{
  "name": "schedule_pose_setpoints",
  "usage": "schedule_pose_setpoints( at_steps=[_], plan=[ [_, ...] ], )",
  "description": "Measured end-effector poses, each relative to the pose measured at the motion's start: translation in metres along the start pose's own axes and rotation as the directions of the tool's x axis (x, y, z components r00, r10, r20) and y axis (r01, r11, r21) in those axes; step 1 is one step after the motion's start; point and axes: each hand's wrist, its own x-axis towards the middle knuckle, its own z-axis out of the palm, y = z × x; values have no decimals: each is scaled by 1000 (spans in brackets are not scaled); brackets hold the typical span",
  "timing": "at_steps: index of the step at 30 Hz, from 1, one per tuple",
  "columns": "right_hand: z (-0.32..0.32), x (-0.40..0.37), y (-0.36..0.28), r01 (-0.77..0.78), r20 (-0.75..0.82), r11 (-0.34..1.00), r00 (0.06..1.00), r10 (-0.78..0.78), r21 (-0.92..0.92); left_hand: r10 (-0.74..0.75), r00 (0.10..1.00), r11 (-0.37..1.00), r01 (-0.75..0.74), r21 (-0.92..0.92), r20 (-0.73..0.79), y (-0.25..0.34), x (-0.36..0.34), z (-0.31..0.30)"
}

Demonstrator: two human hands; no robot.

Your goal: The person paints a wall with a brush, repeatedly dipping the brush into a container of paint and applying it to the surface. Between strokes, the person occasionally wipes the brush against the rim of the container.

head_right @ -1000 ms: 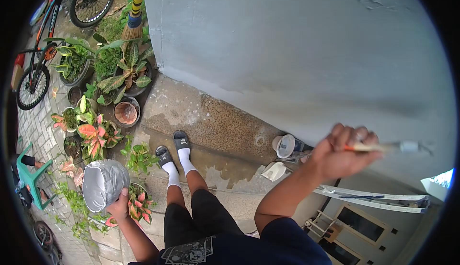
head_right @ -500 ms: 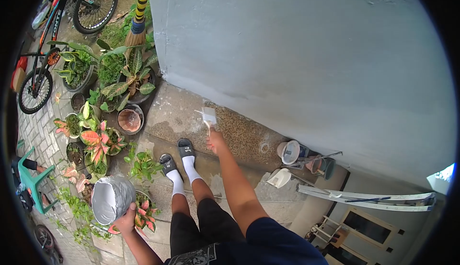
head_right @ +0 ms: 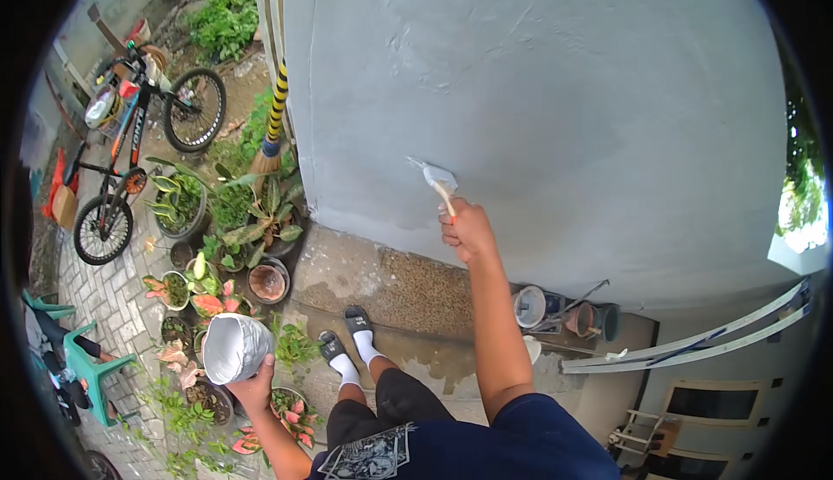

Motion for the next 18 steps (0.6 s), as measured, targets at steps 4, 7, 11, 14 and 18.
schedule_pose_setpoints(
  at_steps=[4,7,11,14,18],
  plan=[
    [21,-101,-115,311,73,950,948,-311,11,145,989,979,-146,-146,-15,40,10,-27],
    [26,-159,-186,554,61,825,825,-562,112,200,980,961,-198,-195,-8,72,8,-50],
    [47,-187,-201,759,-36,646,650,-759,78,254,967,958,-249,-139,13,94,2,-68],
    [55,-142,-148,837,-129,544,533,-836,-64,341,936,893,-352,-281,-88,114,-16,-76],
    [23,14,-34,474,-233,552,575,-784,-686,205,969,961,-226,-157,-139,91,-37,-94]
  ],
)
